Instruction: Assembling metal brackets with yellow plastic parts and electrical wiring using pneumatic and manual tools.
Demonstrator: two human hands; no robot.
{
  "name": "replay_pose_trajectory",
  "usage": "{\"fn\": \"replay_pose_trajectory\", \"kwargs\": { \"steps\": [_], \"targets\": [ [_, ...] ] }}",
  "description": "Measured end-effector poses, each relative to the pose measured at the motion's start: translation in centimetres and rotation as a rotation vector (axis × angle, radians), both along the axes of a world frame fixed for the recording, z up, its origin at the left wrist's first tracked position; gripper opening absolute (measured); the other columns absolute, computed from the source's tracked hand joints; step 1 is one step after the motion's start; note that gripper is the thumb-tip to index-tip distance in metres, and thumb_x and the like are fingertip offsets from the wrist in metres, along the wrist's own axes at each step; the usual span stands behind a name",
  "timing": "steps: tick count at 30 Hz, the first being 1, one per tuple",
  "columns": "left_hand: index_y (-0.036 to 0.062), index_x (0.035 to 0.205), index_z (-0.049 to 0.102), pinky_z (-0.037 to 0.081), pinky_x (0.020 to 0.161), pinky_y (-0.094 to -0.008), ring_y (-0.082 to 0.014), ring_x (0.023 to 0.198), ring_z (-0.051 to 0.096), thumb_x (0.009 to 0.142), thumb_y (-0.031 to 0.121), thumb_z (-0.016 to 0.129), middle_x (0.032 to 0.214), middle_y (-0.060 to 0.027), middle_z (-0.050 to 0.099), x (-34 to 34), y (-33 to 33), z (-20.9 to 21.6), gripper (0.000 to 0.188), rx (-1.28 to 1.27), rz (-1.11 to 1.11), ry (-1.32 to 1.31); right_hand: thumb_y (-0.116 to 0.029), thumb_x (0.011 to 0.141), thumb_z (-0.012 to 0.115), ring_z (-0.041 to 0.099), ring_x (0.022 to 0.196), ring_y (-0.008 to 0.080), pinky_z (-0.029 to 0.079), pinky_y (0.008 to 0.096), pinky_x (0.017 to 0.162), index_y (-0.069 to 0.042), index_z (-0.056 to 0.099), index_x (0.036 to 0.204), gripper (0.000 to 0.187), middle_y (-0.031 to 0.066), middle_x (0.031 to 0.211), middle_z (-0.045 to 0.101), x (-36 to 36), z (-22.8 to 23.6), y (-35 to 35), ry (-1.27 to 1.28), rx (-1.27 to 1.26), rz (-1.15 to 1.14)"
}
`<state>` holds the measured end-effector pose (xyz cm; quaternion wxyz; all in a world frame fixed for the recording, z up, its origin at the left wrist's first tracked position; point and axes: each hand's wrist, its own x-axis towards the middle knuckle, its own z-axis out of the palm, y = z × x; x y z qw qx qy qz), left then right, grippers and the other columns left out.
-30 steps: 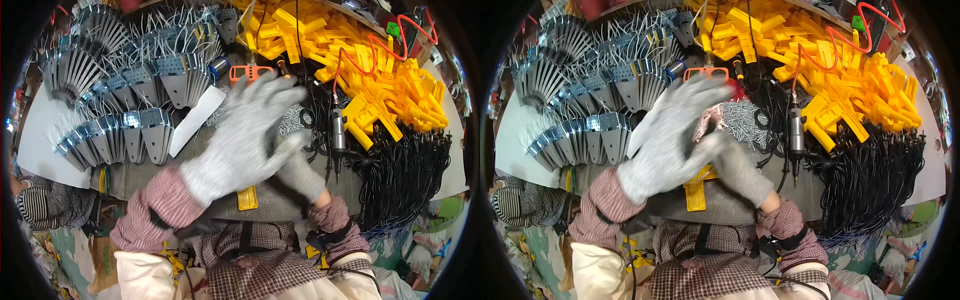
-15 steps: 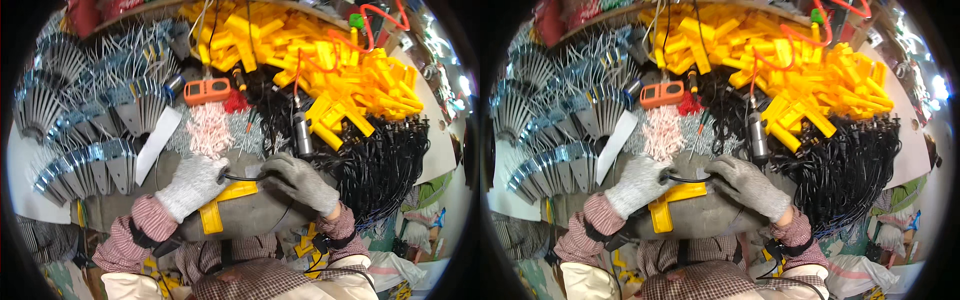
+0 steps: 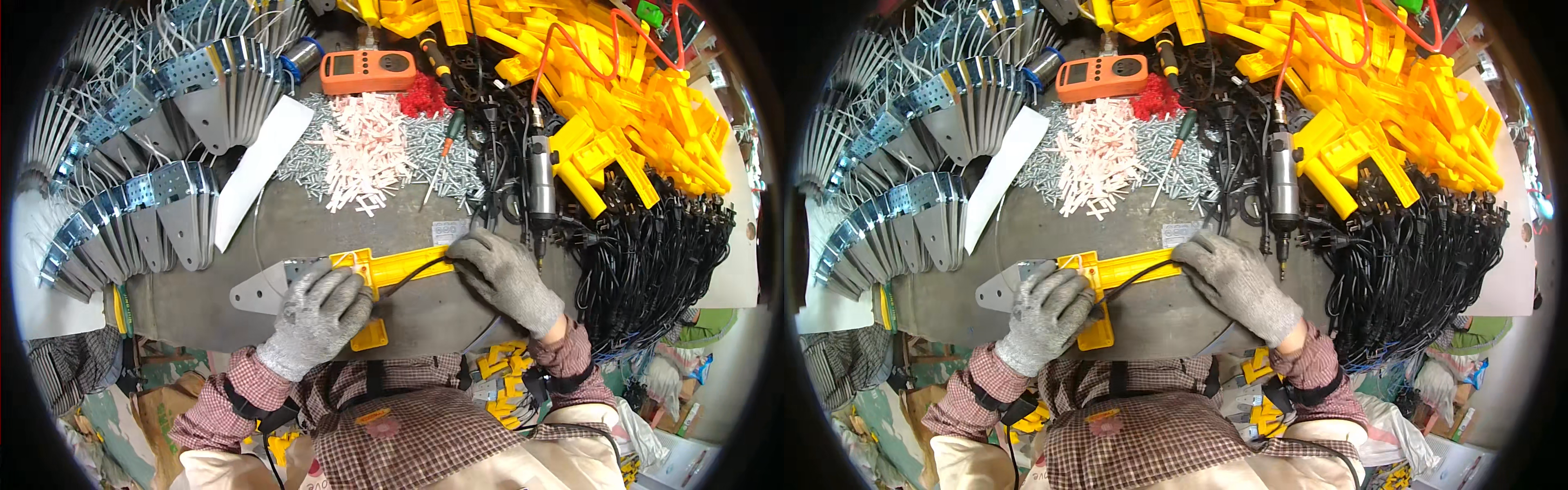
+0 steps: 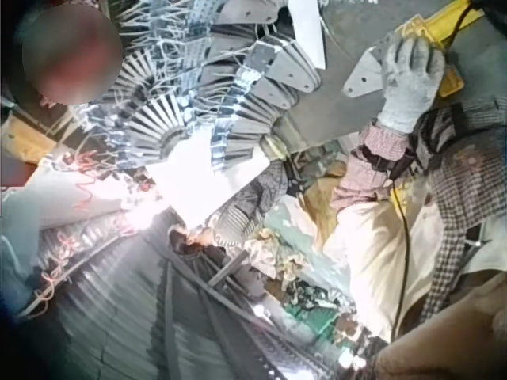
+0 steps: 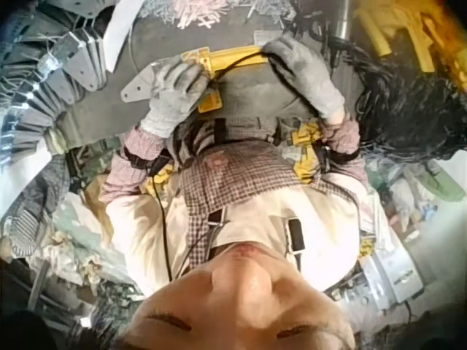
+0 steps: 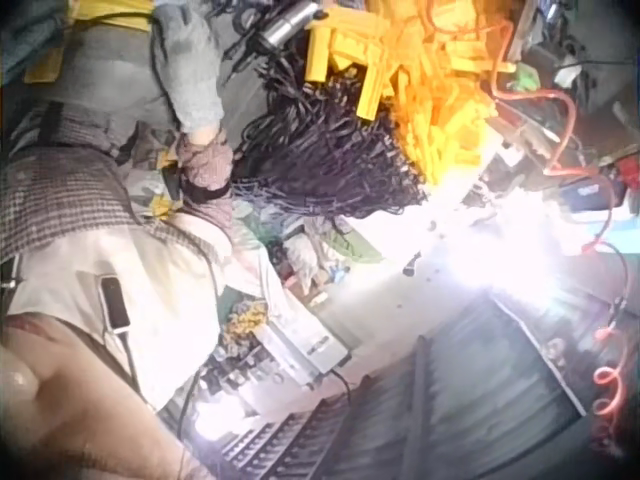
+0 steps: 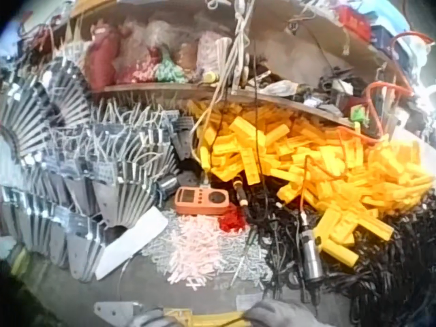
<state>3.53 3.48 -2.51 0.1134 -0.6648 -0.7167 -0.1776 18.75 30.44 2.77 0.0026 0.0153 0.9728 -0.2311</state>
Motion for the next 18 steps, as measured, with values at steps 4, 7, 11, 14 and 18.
{"fn": "replay_pose_trajectory", "kwargs": {
  "steps": [4,7,11,14,18],
  "targets": [
    [0.0075,0.104,0.072,0.053,0.097,-0.0439,-0.0253,0.104,0.066,0.075,0.023,0.080,0.102,-0.0072,0.071,-0.4,-0.1,-0.1,0.034,0.027,-0.035,0.022,0.004,0.083,0.064,0.067,0.100,0.0336,0.058,0.0406,0.082,-0.007,0.059,0.119,0.038,0.0142,0.124,0.057,-1.3,2.2,-3.6,0.120,-0.119,-0.143],
    [0.0060,0.105,0.072,0.055,0.094,-0.0438,-0.0247,0.099,0.067,0.076,0.021,0.081,0.098,-0.0064,0.072,-0.9,-0.4,0.1,0.034,0.117,-0.048,-0.113,-0.012,0.086,0.070,0.068,0.099,0.0304,0.058,0.0411,0.080,-0.012,0.062,0.122,0.036,0.0115,0.123,0.058,-4.5,0.0,-6.4,0.156,-0.141,0.147],
    [0.0055,0.109,0.070,0.053,0.097,-0.0447,-0.0255,0.099,0.067,0.077,0.025,0.080,0.102,-0.0077,0.072,-0.6,-0.5,-0.3,0.039,0.043,-0.053,-0.055,-0.018,0.089,0.071,0.067,0.100,0.0296,0.056,0.0402,0.083,-0.013,0.067,0.119,0.031,0.0115,0.119,0.061,-4.8,-2.0,-6.5,0.112,-0.081,0.087],
    [0.0048,0.112,0.069,0.049,0.102,-0.0476,-0.0284,0.102,0.064,0.077,0.028,0.078,0.106,-0.0098,0.068,-0.9,1.0,1.4,0.042,-0.118,-0.126,-0.064,-0.022,0.089,0.069,0.068,0.097,0.0264,0.059,0.0327,0.073,-0.011,0.067,0.118,0.031,0.0089,0.115,0.062,-4.4,-3.3,-5.5,0.033,-0.039,0.056],
    [0.0018,0.118,0.066,0.039,0.109,-0.0546,-0.0347,0.108,0.058,0.078,0.029,0.075,0.114,-0.0147,0.061,-0.5,-0.4,0.9,0.049,-0.127,-0.046,-0.174,-0.021,0.090,0.060,0.071,0.089,0.0250,0.061,0.0394,0.068,-0.017,0.061,0.128,0.037,0.0071,0.111,0.058,-6.1,-1.5,-6.7,0.082,0.113,0.162]
  ]
}}
